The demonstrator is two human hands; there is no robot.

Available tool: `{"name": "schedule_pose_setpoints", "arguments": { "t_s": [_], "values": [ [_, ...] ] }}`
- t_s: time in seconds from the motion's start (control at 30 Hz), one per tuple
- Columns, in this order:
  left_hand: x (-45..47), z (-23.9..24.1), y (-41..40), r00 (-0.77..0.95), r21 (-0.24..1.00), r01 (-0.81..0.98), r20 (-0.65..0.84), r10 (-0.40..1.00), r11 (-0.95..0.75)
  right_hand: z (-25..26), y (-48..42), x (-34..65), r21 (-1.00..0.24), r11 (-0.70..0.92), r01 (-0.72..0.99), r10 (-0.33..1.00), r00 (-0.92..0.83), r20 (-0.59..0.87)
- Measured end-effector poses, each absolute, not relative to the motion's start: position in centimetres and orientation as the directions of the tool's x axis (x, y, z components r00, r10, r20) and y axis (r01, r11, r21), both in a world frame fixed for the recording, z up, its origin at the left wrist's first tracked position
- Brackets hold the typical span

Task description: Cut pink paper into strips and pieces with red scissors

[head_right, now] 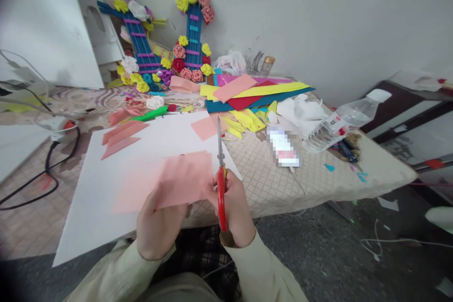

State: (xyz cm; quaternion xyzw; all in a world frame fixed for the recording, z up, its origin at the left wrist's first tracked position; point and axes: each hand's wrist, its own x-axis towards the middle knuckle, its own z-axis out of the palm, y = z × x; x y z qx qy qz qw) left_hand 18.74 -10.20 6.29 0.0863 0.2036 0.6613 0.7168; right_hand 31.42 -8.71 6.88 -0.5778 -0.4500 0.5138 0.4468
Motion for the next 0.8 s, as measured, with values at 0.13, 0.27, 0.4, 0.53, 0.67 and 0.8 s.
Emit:
{"name": "schedule_pose_setpoints", "arguments": {
  "t_s": [0.13,0.27,0.4,0.53,0.67,0.8],
  "values": [
    [18.6,6.5,-9.8,0.027,0.443,-0.892,-0.138,0.990,0.086,6.6,-8.3,31.7,-0.985,-0.155,0.075,0.983,0.113,-0.146],
    [18.2,7.2,-9.1,-0.031,0.444,-0.896,-0.092,0.995,0.013,7.4,-7.8,32.0,-0.993,-0.112,0.047,0.985,0.139,-0.104],
    [17.9,7.4,-8.1,-0.111,0.492,-0.868,-0.058,0.992,-0.068,7.8,-7.7,32.6,-0.993,-0.080,-0.089,0.985,0.147,-0.092],
    [17.1,6.5,-7.2,-0.121,0.530,-0.843,-0.024,0.992,-0.090,7.0,-8.5,33.8,-0.984,-0.101,-0.147,0.976,0.174,-0.127],
    [16.7,5.7,-6.6,-0.120,0.510,-0.857,-0.061,0.991,-0.072,6.0,-9.7,35.2,-0.976,-0.114,-0.187,0.973,0.177,-0.148],
    [17.6,5.4,-6.7,-0.111,0.486,-0.872,-0.086,0.990,-0.056,5.6,-10.4,35.7,-0.970,-0.103,-0.219,0.975,0.169,-0.142]
  ]
}}
